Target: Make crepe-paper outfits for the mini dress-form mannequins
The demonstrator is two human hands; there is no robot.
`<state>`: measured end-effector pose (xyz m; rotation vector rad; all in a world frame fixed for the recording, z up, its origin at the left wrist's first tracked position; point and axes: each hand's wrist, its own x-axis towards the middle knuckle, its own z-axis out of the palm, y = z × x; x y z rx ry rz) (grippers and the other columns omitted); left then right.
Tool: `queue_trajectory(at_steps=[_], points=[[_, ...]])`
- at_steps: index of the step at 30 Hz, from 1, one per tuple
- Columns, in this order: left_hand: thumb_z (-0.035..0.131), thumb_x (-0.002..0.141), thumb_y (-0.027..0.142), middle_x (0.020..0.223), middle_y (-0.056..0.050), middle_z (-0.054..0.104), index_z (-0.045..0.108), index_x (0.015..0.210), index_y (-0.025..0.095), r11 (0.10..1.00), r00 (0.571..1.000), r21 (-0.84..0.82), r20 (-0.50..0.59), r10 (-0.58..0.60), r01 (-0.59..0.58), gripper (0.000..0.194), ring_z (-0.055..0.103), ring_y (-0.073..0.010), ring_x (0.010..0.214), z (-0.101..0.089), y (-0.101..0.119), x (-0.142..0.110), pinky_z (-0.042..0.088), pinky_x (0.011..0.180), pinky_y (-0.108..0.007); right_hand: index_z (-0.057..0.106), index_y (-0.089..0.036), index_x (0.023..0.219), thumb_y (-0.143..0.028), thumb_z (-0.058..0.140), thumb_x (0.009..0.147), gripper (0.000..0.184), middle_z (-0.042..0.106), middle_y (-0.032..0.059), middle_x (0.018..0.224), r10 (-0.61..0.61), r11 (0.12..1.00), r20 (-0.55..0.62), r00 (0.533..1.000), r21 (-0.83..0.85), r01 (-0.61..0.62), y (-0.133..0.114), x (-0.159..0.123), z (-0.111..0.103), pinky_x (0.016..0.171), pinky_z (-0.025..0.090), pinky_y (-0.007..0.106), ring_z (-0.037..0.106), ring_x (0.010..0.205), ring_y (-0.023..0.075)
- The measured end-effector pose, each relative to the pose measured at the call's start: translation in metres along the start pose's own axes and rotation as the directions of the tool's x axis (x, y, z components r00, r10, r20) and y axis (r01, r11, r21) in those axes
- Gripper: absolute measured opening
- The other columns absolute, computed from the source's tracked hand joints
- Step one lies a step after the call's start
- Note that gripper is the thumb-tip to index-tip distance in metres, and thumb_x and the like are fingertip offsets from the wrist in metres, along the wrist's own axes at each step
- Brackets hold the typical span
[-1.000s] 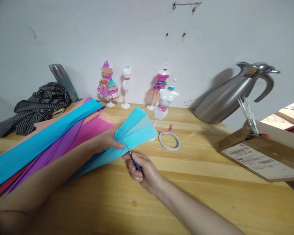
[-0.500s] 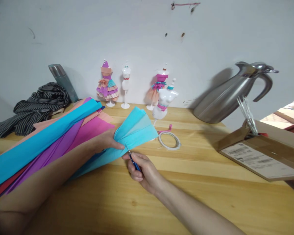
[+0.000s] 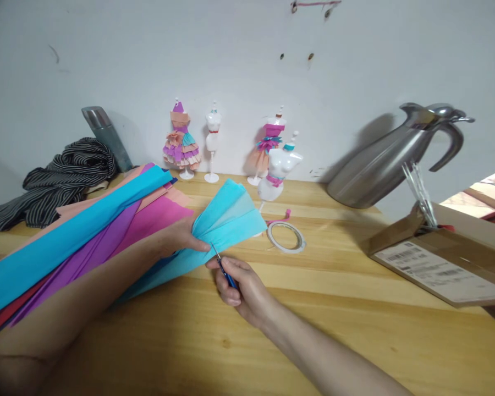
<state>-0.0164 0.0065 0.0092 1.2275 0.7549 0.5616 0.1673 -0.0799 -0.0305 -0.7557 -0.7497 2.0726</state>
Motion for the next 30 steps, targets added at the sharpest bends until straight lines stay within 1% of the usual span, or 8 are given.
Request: queue_trajectory(at_steps=[5,7,10,12,16,20,25,30], points=[[0.087,0.050,0.025,0.082,-0.005,0.074,0.071,0.099,0.013,1.000,1.000,-0.020,0.002,0.019,-0.019,0.053,0.066,-0.0209,0.077,-0.0011,0.0020,-0.0001,0.051,0.072,-0.030,0.067,-0.011,0.090,-0.039,0.066,0.081,0.030,0.042,-0.0064,0.051,0.003,1.000,-0.015,1.000,0.008,-0.003,-0.0009,-0.0005,0.0011,0.035,0.009,0.017,0.020,0.035,0.0001],[0.087,0.048,0.024,0.081,-0.005,0.074,0.072,0.096,0.013,0.999,1.000,-0.029,-0.001,0.026,-0.026,0.051,0.066,-0.0212,0.077,-0.0012,0.0022,0.0003,0.051,0.072,-0.031,0.067,-0.011,0.090,-0.039,0.066,0.081,0.030,0.042,-0.0063,0.051,0.003,1.000,-0.016,1.000,0.009,-0.003,-0.0010,-0.0006,0.0009,0.035,0.009,0.017,0.020,0.035,0.0001],[0.087,0.047,0.024,0.081,-0.006,0.074,0.072,0.092,0.012,1.000,0.999,-0.018,-0.025,0.024,-0.024,0.049,0.066,-0.0228,0.078,-0.0014,0.0010,0.0011,0.051,0.072,-0.032,0.067,-0.011,0.091,-0.039,0.065,0.081,0.030,0.042,-0.0060,0.051,0.004,1.000,-0.020,1.000,0.004,-0.004,-0.0012,-0.0008,0.0010,0.035,0.010,0.017,0.021,0.035,0.0002],[0.087,0.047,0.024,0.084,-0.007,0.074,0.071,0.095,0.012,1.000,0.999,-0.011,-0.041,0.024,-0.024,0.051,0.066,-0.0233,0.079,-0.0015,0.0004,0.0013,0.051,0.073,-0.033,0.067,-0.011,0.091,-0.039,0.065,0.081,0.030,0.042,-0.0061,0.051,0.006,1.000,-0.028,1.000,0.001,-0.006,-0.0015,-0.0010,0.0015,0.036,0.010,0.017,0.021,0.035,0.0003],[0.086,0.048,0.024,0.086,-0.007,0.073,0.071,0.094,0.012,1.000,0.999,0.003,-0.049,0.020,-0.020,0.050,0.066,-0.0221,0.078,-0.0014,0.0021,0.0001,0.052,0.072,-0.032,0.067,-0.010,0.090,-0.039,0.067,0.080,0.030,0.043,-0.0061,0.051,0.014,1.000,-0.036,0.999,0.001,-0.014,-0.0018,-0.0012,0.0025,0.036,0.009,0.018,0.020,0.035,0.0003],[0.086,0.048,0.025,0.086,-0.007,0.073,0.071,0.095,0.011,0.999,0.997,0.032,-0.083,0.012,-0.009,0.052,0.066,-0.0218,0.077,-0.0014,0.0030,-0.0005,0.051,0.070,-0.031,0.067,-0.011,0.090,-0.039,0.066,0.081,0.029,0.043,-0.0060,0.051,0.009,1.000,-0.021,1.000,0.008,-0.009,-0.0015,-0.0013,0.0017,0.036,0.009,0.018,0.020,0.035,0.0003],[0.086,0.049,0.023,0.081,-0.005,0.073,0.071,0.098,0.012,0.999,0.999,-0.012,-0.025,0.030,-0.030,0.052,0.066,-0.0206,0.077,-0.0004,0.0006,0.0008,0.051,0.072,-0.030,0.067,-0.011,0.090,-0.039,0.066,0.082,0.030,0.043,-0.0061,0.051,0.010,1.000,-0.018,1.000,0.009,-0.010,-0.0011,-0.0011,0.0008,0.035,0.009,0.017,0.020,0.035,0.0001],[0.086,0.050,0.025,0.081,-0.006,0.074,0.071,0.100,0.012,0.999,0.999,-0.016,-0.013,0.031,-0.031,0.055,0.066,-0.0221,0.077,-0.0002,-0.0004,0.0009,0.050,0.073,-0.032,0.067,-0.011,0.090,-0.039,0.066,0.082,0.029,0.041,-0.0066,0.051,0.008,1.000,-0.016,1.000,0.011,-0.008,-0.0005,-0.0011,0.0007,0.035,0.010,0.017,0.020,0.035,-0.0001]])
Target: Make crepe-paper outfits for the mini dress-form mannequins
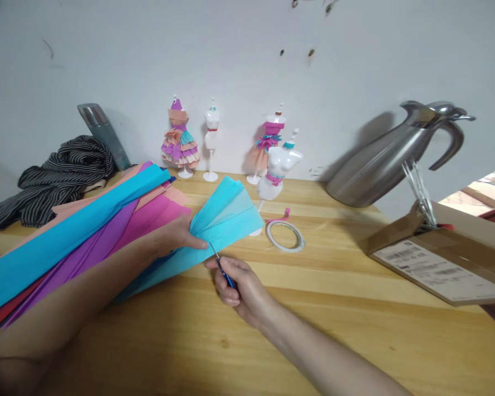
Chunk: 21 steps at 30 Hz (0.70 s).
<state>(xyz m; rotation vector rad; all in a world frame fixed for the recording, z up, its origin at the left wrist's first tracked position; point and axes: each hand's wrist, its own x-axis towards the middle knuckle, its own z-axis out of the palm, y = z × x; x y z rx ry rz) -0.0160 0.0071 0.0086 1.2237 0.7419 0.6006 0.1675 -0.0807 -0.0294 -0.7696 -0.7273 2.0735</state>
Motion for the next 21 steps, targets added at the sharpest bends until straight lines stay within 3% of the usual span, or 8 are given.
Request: queue_trajectory(at_steps=[14,21], points=[[0.087,0.048,0.025,0.087,-0.008,0.074,0.072,0.095,0.012,1.000,1.000,0.008,-0.021,-0.020,0.020,0.051,0.067,-0.0239,0.082,-0.0005,0.0036,-0.0010,0.051,0.076,-0.033,0.067,-0.011,0.091,-0.039,0.066,0.081,0.029,0.042,-0.0062,0.052,-0.016,1.000,-0.020,1.000,0.002,0.016,0.0020,-0.0003,-0.0002,0.036,0.009,0.018,0.019,0.036,0.0003],[0.085,0.051,0.025,0.083,-0.007,0.074,0.071,0.100,0.012,0.999,1.000,0.033,0.020,-0.015,0.014,0.053,0.068,-0.0232,0.078,-0.0002,0.0007,-0.0004,0.053,0.072,-0.032,0.067,-0.011,0.090,-0.039,0.066,0.081,0.029,0.041,-0.0063,0.051,-0.023,1.000,-0.015,1.000,0.004,0.023,0.0016,-0.0003,0.0003,0.035,0.009,0.018,0.020,0.036,0.0005]])
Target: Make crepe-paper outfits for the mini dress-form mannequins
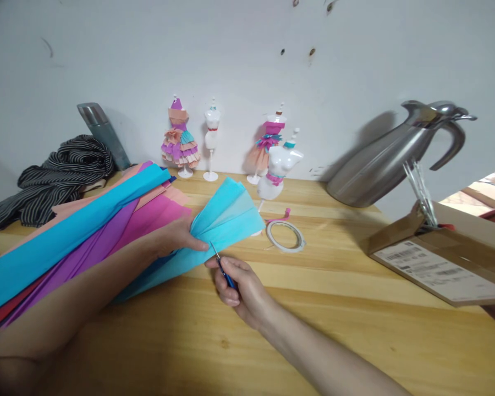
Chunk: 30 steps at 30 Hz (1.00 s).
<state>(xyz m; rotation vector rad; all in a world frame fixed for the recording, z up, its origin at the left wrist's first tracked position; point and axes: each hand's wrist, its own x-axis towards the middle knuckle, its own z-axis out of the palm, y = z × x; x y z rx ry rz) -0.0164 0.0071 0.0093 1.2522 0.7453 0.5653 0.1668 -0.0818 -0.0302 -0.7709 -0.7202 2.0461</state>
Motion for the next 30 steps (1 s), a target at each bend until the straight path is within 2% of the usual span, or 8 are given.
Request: queue_trajectory(at_steps=[8,20,30], points=[[0.085,0.051,0.025,0.089,-0.009,0.075,0.070,0.102,0.011,1.000,1.000,-0.004,0.005,0.011,-0.011,0.055,0.068,-0.0240,0.081,0.001,-0.001,0.000,0.052,0.074,-0.033,0.067,-0.011,0.090,-0.039,0.066,0.081,0.029,0.042,-0.0061,0.052,0.000,1.000,-0.023,1.000,-0.005,0.000,0.001,0.000,0.000,0.036,0.009,0.019,0.019,0.036,0.0006],[0.086,0.052,0.027,0.079,-0.004,0.074,0.070,0.099,0.014,0.999,0.999,-0.029,0.020,0.025,-0.024,0.051,0.067,-0.0216,0.078,-0.001,0.002,0.000,0.051,0.073,-0.030,0.067,-0.012,0.091,-0.038,0.063,0.083,0.028,0.043,-0.0063,0.051,-0.044,0.999,0.014,0.999,-0.020,0.044,0.002,0.000,0.000,0.036,0.010,0.018,0.020,0.035,0.0010],[0.085,0.052,0.032,0.077,-0.007,0.073,0.070,0.094,0.011,1.000,0.999,-0.004,0.046,0.001,0.000,0.049,0.067,-0.0225,0.074,0.002,0.010,-0.005,0.052,0.072,-0.032,0.067,-0.012,0.090,-0.039,0.065,0.082,0.029,0.044,-0.0060,0.051,-0.028,0.999,-0.001,1.000,-0.022,0.028,0.001,-0.001,0.001,0.036,0.009,0.018,0.021,0.035,0.0002]])
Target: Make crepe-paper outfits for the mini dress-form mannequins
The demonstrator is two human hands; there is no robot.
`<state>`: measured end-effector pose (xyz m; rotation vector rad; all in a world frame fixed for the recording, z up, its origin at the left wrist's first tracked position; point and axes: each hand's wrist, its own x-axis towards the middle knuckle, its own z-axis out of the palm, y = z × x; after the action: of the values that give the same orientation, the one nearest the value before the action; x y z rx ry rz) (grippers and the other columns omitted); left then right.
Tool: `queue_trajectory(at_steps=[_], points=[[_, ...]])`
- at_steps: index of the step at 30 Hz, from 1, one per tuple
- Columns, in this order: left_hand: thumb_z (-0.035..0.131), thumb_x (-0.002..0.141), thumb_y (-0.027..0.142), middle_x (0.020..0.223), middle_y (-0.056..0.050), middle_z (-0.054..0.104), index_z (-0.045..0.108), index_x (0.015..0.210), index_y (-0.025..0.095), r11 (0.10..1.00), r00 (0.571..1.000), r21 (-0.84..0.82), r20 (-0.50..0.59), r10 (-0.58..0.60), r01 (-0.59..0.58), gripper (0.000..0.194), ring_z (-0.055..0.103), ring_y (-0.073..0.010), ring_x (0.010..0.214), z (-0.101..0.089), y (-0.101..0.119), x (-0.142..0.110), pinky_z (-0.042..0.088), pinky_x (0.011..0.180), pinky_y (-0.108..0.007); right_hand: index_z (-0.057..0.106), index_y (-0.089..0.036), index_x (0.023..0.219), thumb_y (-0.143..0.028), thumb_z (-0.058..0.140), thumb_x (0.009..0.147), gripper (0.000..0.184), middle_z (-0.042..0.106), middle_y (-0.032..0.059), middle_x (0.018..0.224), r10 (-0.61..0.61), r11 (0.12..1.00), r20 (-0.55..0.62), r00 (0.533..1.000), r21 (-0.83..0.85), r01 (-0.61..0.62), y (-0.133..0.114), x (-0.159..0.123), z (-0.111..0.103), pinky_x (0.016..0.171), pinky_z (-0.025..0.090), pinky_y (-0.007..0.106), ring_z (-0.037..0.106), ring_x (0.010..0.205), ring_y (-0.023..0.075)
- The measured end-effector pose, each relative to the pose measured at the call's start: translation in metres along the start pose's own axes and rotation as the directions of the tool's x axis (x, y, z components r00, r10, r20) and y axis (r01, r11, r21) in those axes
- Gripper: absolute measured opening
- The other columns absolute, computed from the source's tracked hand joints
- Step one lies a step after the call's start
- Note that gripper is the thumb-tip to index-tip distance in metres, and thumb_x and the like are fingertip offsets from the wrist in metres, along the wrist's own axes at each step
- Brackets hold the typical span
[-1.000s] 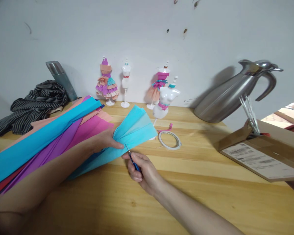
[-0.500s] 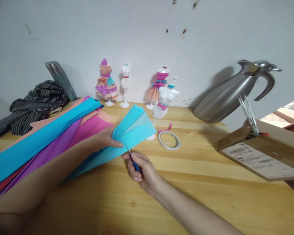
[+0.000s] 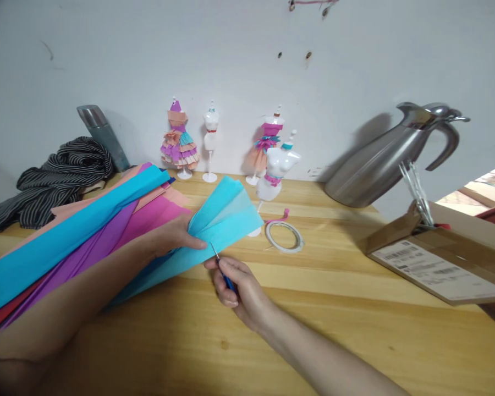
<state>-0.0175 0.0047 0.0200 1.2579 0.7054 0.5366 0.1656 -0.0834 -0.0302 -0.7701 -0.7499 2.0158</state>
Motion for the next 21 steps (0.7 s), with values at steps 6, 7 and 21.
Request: queue_trajectory(at_steps=[6,7,21], points=[[0.085,0.052,0.027,0.080,-0.006,0.073,0.070,0.098,0.011,1.000,1.000,-0.025,-0.011,0.007,-0.007,0.051,0.065,-0.0194,0.073,-0.0003,0.0014,-0.0008,0.051,0.070,-0.029,0.066,-0.012,0.090,-0.041,0.066,0.080,0.031,0.044,-0.0060,0.051,0.005,1.000,-0.003,1.000,0.005,-0.005,0.0000,0.0004,-0.0013,0.036,0.009,0.018,0.021,0.035,0.0003],[0.084,0.053,0.026,0.079,-0.005,0.073,0.069,0.101,0.010,1.000,1.000,-0.031,-0.004,0.005,-0.005,0.054,0.065,-0.0192,0.073,0.0007,0.0012,-0.0009,0.051,0.071,-0.029,0.066,-0.012,0.090,-0.042,0.066,0.080,0.032,0.044,-0.0060,0.051,0.005,1.000,-0.006,1.000,0.005,-0.005,0.0003,0.0005,-0.0014,0.035,0.010,0.018,0.021,0.035,0.0004],[0.084,0.050,0.027,0.082,-0.006,0.073,0.071,0.095,0.010,0.999,0.999,0.044,-0.043,-0.010,0.011,0.050,0.066,-0.0214,0.077,0.0048,-0.0032,0.0008,0.051,0.072,-0.029,0.067,-0.011,0.087,-0.042,0.068,0.080,0.032,0.044,-0.0060,0.051,0.008,1.000,-0.019,1.000,0.016,-0.008,0.0003,0.0017,-0.0007,0.034,0.010,0.017,0.022,0.035,-0.0004]])
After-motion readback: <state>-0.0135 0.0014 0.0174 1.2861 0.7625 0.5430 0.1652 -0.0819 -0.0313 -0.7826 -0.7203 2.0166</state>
